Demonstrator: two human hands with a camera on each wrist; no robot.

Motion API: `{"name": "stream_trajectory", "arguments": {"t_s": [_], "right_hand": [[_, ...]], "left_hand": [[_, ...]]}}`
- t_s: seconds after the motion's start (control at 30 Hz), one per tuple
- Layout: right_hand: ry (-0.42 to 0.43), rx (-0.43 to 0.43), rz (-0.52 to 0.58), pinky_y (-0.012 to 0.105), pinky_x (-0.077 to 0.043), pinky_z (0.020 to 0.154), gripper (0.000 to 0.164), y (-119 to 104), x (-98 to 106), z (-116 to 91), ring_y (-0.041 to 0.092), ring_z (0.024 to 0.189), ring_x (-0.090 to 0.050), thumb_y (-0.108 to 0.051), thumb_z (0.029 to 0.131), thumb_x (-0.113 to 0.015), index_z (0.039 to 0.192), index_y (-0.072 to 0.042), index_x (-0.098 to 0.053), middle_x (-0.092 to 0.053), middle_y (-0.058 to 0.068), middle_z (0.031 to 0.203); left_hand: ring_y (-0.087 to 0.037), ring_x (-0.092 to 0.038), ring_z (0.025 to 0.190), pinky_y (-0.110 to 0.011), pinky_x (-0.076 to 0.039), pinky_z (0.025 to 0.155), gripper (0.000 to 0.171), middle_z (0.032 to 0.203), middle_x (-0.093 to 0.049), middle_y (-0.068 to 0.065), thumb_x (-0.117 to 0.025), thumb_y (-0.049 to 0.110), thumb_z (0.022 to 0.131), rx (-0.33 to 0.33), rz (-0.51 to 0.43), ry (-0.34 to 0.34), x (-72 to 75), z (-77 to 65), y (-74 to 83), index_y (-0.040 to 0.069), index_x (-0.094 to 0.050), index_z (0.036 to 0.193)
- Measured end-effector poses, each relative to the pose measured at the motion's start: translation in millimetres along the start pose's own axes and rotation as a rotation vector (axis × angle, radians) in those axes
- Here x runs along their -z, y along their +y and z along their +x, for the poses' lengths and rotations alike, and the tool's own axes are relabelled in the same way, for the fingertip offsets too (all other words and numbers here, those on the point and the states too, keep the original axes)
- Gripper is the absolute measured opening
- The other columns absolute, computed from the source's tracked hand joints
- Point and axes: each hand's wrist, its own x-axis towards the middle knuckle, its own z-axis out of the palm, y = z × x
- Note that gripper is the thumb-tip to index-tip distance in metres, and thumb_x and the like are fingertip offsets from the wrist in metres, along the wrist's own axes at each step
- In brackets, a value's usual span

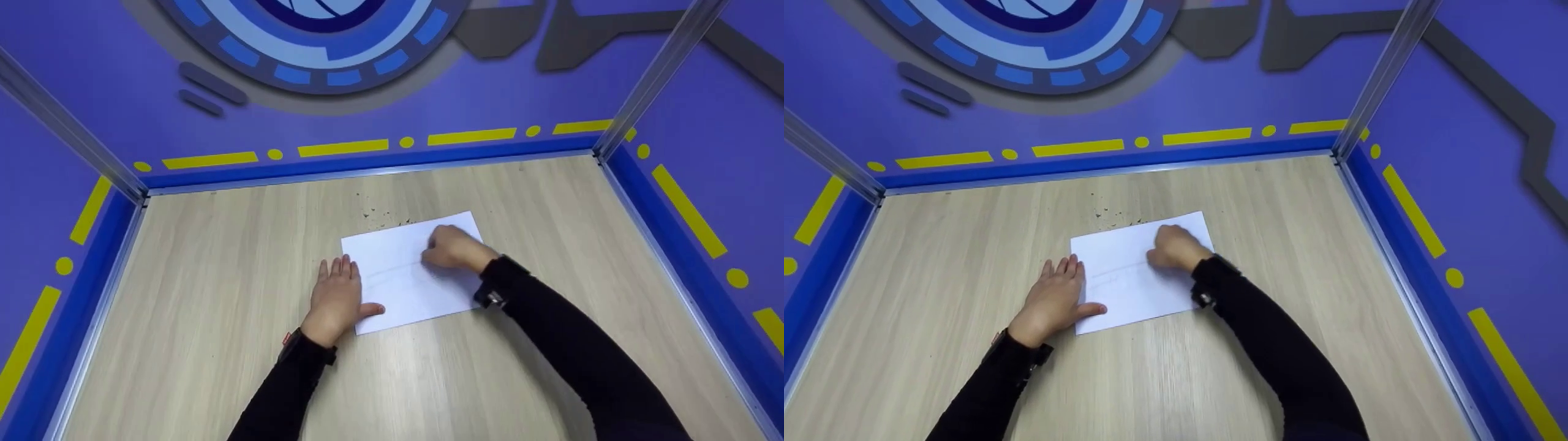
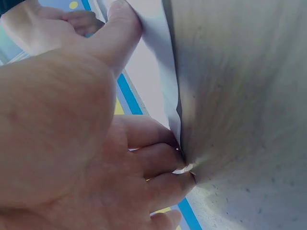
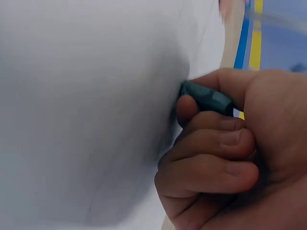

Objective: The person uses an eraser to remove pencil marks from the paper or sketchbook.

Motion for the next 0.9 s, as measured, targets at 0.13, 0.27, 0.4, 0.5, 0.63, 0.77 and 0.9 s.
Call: {"name": "stream_trajectory", "arguments": {"t_s": [0.13,0.27,0.4,0.5,0.63,0.77,0.9], "right_hand": [[-0.006,-0.041,0.035,0.031,-0.043,0.064,0.032,35.2,17.2,-6.5,0.019,0.072,-0.054,-0.033,0.098,-0.07,0.073,-0.012,-0.069,-0.055,-0.002,0.072],[0.019,-0.107,0.053,0.029,-0.043,0.066,0.028,58.5,26.9,-15.1,0.02,0.079,-0.057,-0.032,0.098,-0.072,0.092,-0.005,-0.079,-0.062,0.003,0.084],[0.054,-0.12,0.036,0.03,-0.042,0.065,0.026,62.6,28.7,-20.8,0.021,0.079,-0.056,-0.029,0.097,-0.07,0.085,-0.006,-0.074,-0.059,0.004,0.084],[0.074,-0.09,-0.004,0.032,-0.039,0.063,0.03,60.0,27.4,-22.7,0.021,0.074,-0.051,-0.026,0.096,-0.067,0.071,-0.011,-0.061,-0.051,0.002,0.076],[0.098,-0.094,-0.008,0.031,-0.033,0.056,0.036,58.7,26.3,-24.5,0.018,0.064,-0.044,-0.024,0.095,-0.066,0.065,-0.016,-0.05,-0.041,-0.002,0.067],[0.113,-0.106,0.046,0.028,-0.035,0.052,0.039,60.4,23.3,-27.6,0.015,0.056,-0.044,-0.026,0.097,-0.067,0.063,-0.017,-0.051,-0.041,-0.005,0.06],[0.128,-0.039,0.081,0.027,-0.034,0.055,0.043,54.1,15.8,-29.5,0.013,0.057,-0.043,-0.03,0.101,-0.068,0.063,-0.019,-0.05,-0.041,-0.007,0.06]], "left_hand": [[-0.044,-0.034,0.168,-0.061,-0.02,0.14,0.12,0.176,-0.037,-0.031,-0.075,0.077,0.09,0.005,-0.001,-0.003,-0.2,-0.7,-1.3,-0.011,-0.041,0.165],[-0.043,-0.033,0.168,-0.061,-0.019,0.141,0.12,0.176,-0.036,-0.03,-0.075,0.077,0.09,0.005,-0.005,-0.007,-0.2,-0.1,-0.9,-0.01,-0.041,0.165],[-0.044,-0.033,0.168,-0.061,-0.019,0.141,0.12,0.176,-0.036,-0.031,-0.076,0.076,0.09,0.003,-0.015,-0.01,1.1,0.5,-1.4,-0.01,-0.041,0.165],[-0.044,-0.033,0.168,-0.061,-0.018,0.141,0.12,0.176,-0.036,-0.031,-0.076,0.076,0.089,0.006,-0.016,-0.007,2.5,0.2,-1.1,-0.011,-0.041,0.165],[-0.045,-0.033,0.168,-0.061,-0.018,0.141,0.121,0.176,-0.035,-0.031,-0.077,0.076,0.089,0.007,-0.021,-0.003,3.9,0.1,-1.0,-0.011,-0.04,0.165],[-0.046,-0.032,0.168,-0.061,-0.017,0.141,0.121,0.176,-0.034,-0.032,-0.076,0.076,0.089,0.001,-0.031,-0.009,3.1,0.5,-0.1,-0.012,-0.04,0.165],[-0.045,-0.033,0.167,-0.061,-0.018,0.141,0.121,0.175,-0.036,-0.032,-0.076,0.076,0.089,0.001,-0.022,-0.007,2.2,0.8,0.7,-0.012,-0.041,0.164]]}}
